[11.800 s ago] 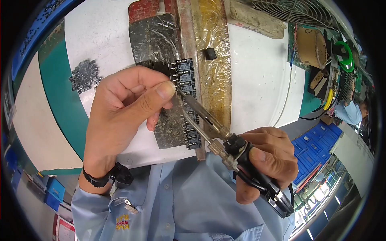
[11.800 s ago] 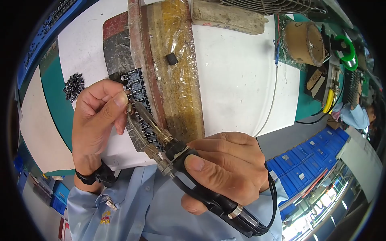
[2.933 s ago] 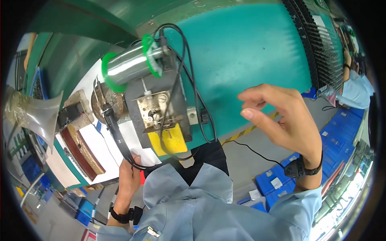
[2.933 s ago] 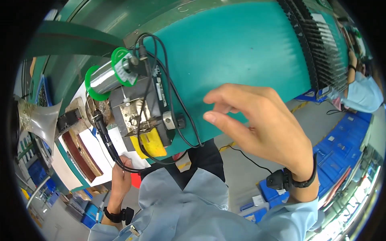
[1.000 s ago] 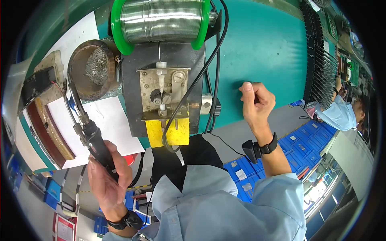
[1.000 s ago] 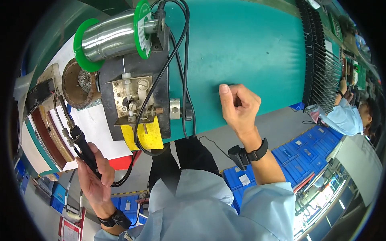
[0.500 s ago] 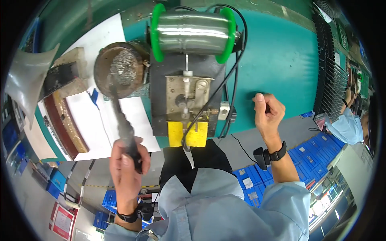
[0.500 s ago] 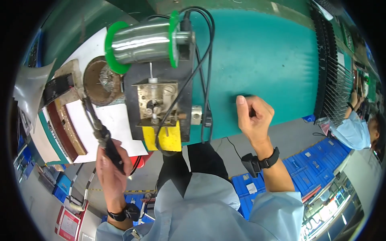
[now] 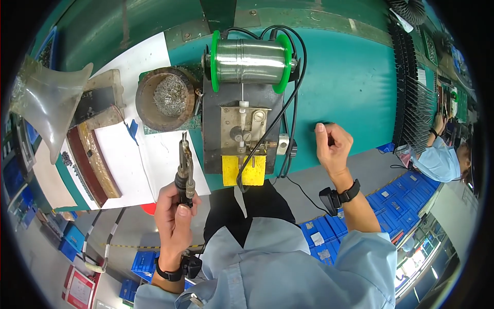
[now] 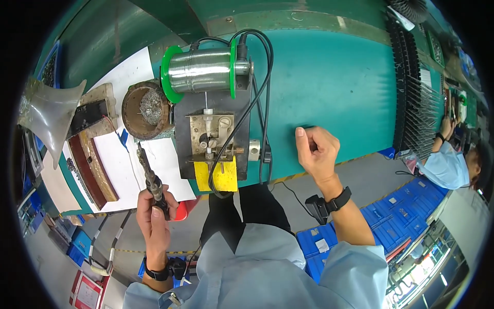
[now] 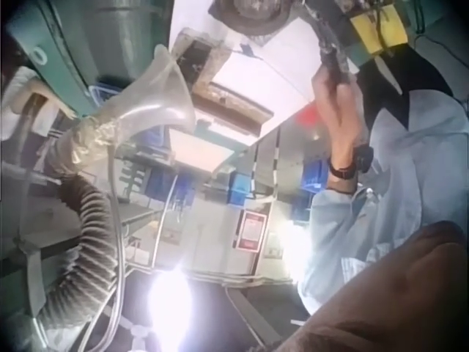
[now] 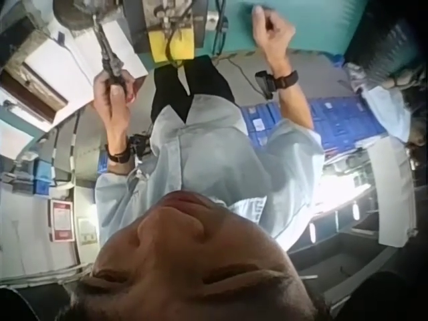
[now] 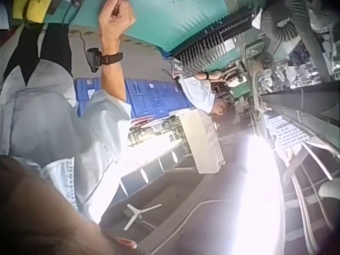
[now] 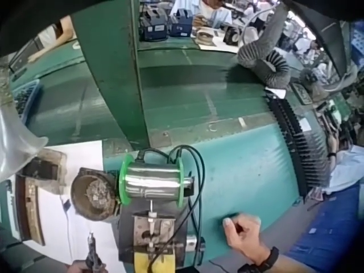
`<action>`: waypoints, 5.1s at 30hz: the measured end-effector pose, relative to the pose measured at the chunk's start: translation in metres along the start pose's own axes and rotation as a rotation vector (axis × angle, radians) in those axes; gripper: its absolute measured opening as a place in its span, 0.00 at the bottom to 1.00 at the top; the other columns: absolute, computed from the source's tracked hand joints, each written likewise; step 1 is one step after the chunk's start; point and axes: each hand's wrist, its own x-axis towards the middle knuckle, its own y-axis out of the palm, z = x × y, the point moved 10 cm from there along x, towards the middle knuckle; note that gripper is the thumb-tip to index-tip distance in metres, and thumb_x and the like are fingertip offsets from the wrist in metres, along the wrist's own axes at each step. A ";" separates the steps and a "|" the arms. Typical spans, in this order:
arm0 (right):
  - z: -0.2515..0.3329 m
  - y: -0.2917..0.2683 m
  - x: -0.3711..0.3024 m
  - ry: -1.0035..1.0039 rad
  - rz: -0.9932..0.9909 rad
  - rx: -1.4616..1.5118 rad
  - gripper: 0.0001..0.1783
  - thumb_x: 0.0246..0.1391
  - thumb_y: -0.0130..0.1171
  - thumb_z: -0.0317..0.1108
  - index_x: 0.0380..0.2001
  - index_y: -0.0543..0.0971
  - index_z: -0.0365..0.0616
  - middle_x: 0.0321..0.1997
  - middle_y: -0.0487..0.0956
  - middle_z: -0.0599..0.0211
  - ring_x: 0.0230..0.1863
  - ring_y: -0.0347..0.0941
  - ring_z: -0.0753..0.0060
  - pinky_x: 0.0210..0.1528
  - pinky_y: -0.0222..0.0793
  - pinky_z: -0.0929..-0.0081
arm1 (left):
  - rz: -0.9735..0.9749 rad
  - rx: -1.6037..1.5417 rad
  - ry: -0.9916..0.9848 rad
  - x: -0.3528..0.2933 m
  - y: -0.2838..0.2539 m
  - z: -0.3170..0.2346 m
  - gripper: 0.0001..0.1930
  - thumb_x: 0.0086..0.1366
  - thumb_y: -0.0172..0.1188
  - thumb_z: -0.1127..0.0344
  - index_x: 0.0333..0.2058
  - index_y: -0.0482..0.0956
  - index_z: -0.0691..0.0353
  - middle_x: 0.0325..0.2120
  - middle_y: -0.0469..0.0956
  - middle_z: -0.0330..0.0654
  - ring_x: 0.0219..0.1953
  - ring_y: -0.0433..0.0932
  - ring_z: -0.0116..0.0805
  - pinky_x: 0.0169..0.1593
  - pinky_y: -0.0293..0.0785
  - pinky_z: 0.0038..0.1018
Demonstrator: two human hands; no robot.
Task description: The person solders components onto a circuit board using a soldering iron, then cleans the iron tip on a sponge. They use a blade to scrape the soldering iron tip and feed solder wire into a machine before returning to solder more components.
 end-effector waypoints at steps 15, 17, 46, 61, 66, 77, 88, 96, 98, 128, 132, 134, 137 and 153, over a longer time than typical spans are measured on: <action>-0.003 -0.002 0.002 0.050 0.034 -0.075 0.15 0.56 0.60 0.28 0.17 0.71 0.40 0.14 0.70 0.71 0.15 0.60 0.82 0.18 0.53 0.79 | -0.059 -0.015 -0.024 -0.003 -0.015 0.006 0.26 0.71 0.47 0.48 0.51 0.66 0.68 0.27 0.72 0.38 0.23 0.63 0.19 0.28 0.60 0.17; 0.001 -0.001 0.001 0.110 0.066 -0.084 0.14 0.56 0.60 0.28 0.18 0.71 0.40 0.15 0.71 0.70 0.16 0.61 0.82 0.19 0.55 0.79 | -0.093 -0.192 -0.036 -0.007 -0.021 0.012 0.26 0.72 0.43 0.47 0.52 0.65 0.67 0.25 0.70 0.38 0.21 0.62 0.19 0.26 0.59 0.17; 0.218 0.237 -0.053 -0.583 1.203 -1.220 0.15 0.35 0.69 0.35 0.33 0.84 0.55 0.33 0.79 0.80 0.34 0.75 0.73 0.25 0.57 0.66 | -0.249 -0.504 -0.061 -0.103 -0.070 0.043 0.19 0.75 0.37 0.55 0.52 0.65 0.65 0.24 0.68 0.38 0.18 0.61 0.20 0.20 0.57 0.17; 0.229 0.232 -0.067 -0.704 1.326 -1.118 0.15 0.36 0.69 0.35 0.34 0.85 0.55 0.33 0.81 0.81 0.34 0.78 0.73 0.24 0.60 0.69 | -0.376 -0.382 -0.066 -0.114 -0.045 0.039 0.20 0.75 0.37 0.54 0.51 0.66 0.65 0.23 0.68 0.37 0.18 0.61 0.19 0.20 0.56 0.17; 0.240 0.218 -0.053 -0.744 1.232 -0.935 0.15 0.36 0.69 0.34 0.34 0.85 0.54 0.35 0.83 0.78 0.38 0.80 0.70 0.26 0.68 0.69 | -0.400 -0.441 -0.070 -0.103 -0.018 0.039 0.21 0.75 0.38 0.54 0.53 0.65 0.66 0.22 0.68 0.38 0.18 0.62 0.20 0.21 0.58 0.17; 0.245 0.206 -0.027 -0.826 1.348 -0.853 0.08 0.42 0.63 0.29 0.29 0.85 0.44 0.30 0.83 0.62 0.36 0.82 0.61 0.31 0.75 0.69 | -0.498 -0.447 -0.015 -0.111 -0.006 0.044 0.23 0.75 0.37 0.51 0.53 0.66 0.66 0.22 0.67 0.38 0.17 0.62 0.20 0.20 0.58 0.17; 0.268 0.069 0.040 -0.509 0.886 -0.098 0.13 0.52 0.59 0.28 0.39 0.73 0.31 0.21 0.76 0.48 0.26 0.78 0.57 0.26 0.72 0.63 | -0.570 -0.141 -0.040 -0.088 0.022 0.032 0.17 0.61 0.61 0.73 0.49 0.70 0.66 0.28 0.72 0.35 0.24 0.65 0.17 0.27 0.65 0.16; 0.108 -0.030 0.008 0.386 0.609 0.454 0.08 0.66 0.46 0.32 0.43 0.65 0.41 0.21 0.71 0.68 0.22 0.72 0.76 0.28 0.66 0.79 | -0.447 0.154 0.094 -0.029 0.097 -0.003 0.18 0.58 0.64 0.73 0.47 0.72 0.66 0.35 0.78 0.44 0.29 0.76 0.28 0.34 0.71 0.21; 0.090 -0.038 -0.005 0.486 0.570 0.532 0.07 0.67 0.44 0.33 0.43 0.63 0.43 0.22 0.70 0.70 0.22 0.71 0.76 0.29 0.66 0.79 | -0.440 0.256 0.147 -0.018 0.106 -0.009 0.19 0.58 0.64 0.73 0.48 0.72 0.66 0.36 0.79 0.46 0.30 0.78 0.31 0.35 0.72 0.22; 0.077 -0.014 0.040 0.275 0.681 0.649 0.13 0.63 0.55 0.37 0.36 0.77 0.37 0.35 0.79 0.68 0.29 0.67 0.87 0.29 0.62 0.87 | -0.423 0.438 0.014 -0.002 0.119 -0.009 0.25 0.58 0.60 0.80 0.54 0.67 0.73 0.33 0.76 0.45 0.33 0.75 0.24 0.38 0.72 0.19; 0.076 -0.012 0.038 0.298 0.717 0.680 0.13 0.63 0.56 0.38 0.36 0.78 0.38 0.36 0.81 0.69 0.29 0.67 0.87 0.29 0.62 0.87 | -0.432 0.412 0.024 0.001 0.121 -0.012 0.24 0.57 0.60 0.80 0.54 0.67 0.73 0.31 0.76 0.44 0.31 0.74 0.24 0.37 0.72 0.19; 0.077 -0.011 0.037 0.295 0.727 0.692 0.12 0.63 0.56 0.38 0.36 0.78 0.38 0.36 0.81 0.69 0.28 0.67 0.88 0.28 0.62 0.87 | -0.440 0.401 0.025 0.001 0.120 -0.011 0.24 0.57 0.61 0.80 0.53 0.67 0.73 0.31 0.76 0.44 0.31 0.74 0.23 0.37 0.72 0.19; 0.078 -0.009 0.038 0.299 0.727 0.710 0.12 0.63 0.56 0.38 0.36 0.78 0.39 0.35 0.81 0.71 0.28 0.67 0.88 0.28 0.61 0.87 | -0.435 0.463 0.000 0.000 0.118 -0.008 0.24 0.57 0.61 0.80 0.53 0.68 0.73 0.29 0.76 0.44 0.30 0.74 0.23 0.36 0.72 0.19; 0.083 -0.014 0.041 0.073 0.515 0.816 0.13 0.64 0.53 0.38 0.39 0.76 0.38 0.35 0.78 0.69 0.29 0.67 0.86 0.32 0.65 0.85 | -0.449 0.490 0.062 0.001 0.121 -0.018 0.21 0.59 0.65 0.72 0.49 0.69 0.73 0.23 0.75 0.37 0.25 0.68 0.17 0.29 0.65 0.15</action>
